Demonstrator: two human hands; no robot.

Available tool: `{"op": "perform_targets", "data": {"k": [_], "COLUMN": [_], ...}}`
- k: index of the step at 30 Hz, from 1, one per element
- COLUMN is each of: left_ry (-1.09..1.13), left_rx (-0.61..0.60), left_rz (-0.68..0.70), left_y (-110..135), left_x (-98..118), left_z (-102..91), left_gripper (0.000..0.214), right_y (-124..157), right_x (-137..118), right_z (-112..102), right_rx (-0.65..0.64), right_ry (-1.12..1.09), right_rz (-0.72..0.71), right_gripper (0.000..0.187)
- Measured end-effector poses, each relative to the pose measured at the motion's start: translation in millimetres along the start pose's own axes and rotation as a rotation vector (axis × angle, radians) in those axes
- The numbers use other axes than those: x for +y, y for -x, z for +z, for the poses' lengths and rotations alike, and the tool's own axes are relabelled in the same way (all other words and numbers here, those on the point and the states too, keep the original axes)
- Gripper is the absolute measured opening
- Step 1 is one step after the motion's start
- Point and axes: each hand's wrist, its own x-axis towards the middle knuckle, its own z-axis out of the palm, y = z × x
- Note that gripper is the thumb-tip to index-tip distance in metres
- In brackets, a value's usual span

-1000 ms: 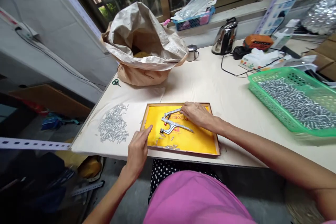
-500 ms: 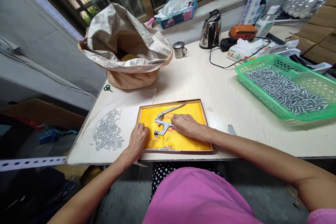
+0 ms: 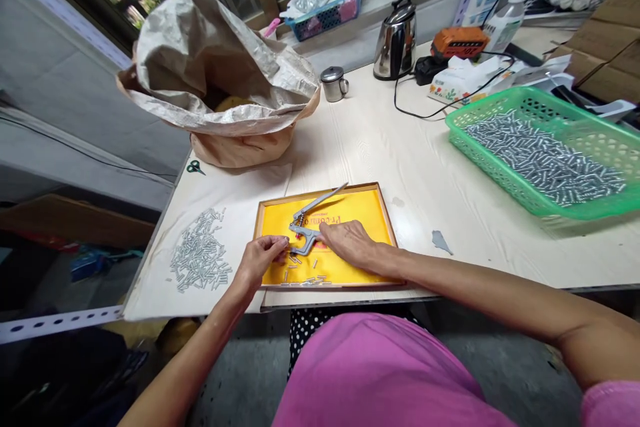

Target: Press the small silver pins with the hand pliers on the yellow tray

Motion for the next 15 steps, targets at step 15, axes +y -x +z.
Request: {"op": "perform_targets", "data": {"k": [15], "left_ry": [0.028], "left_rx": [0.051], "left_rz": [-0.060], "left_y": [-3.3], "left_x": [-10.1], "left_z": [17.6], "left_gripper": [0.029], "right_y": [3.5], "right_x": [11.8], "right_z": [13.0], "right_rx": [0.196], "right_ry": [0.161], "right_rz": [-0.247], "right_gripper": [0.040]}}
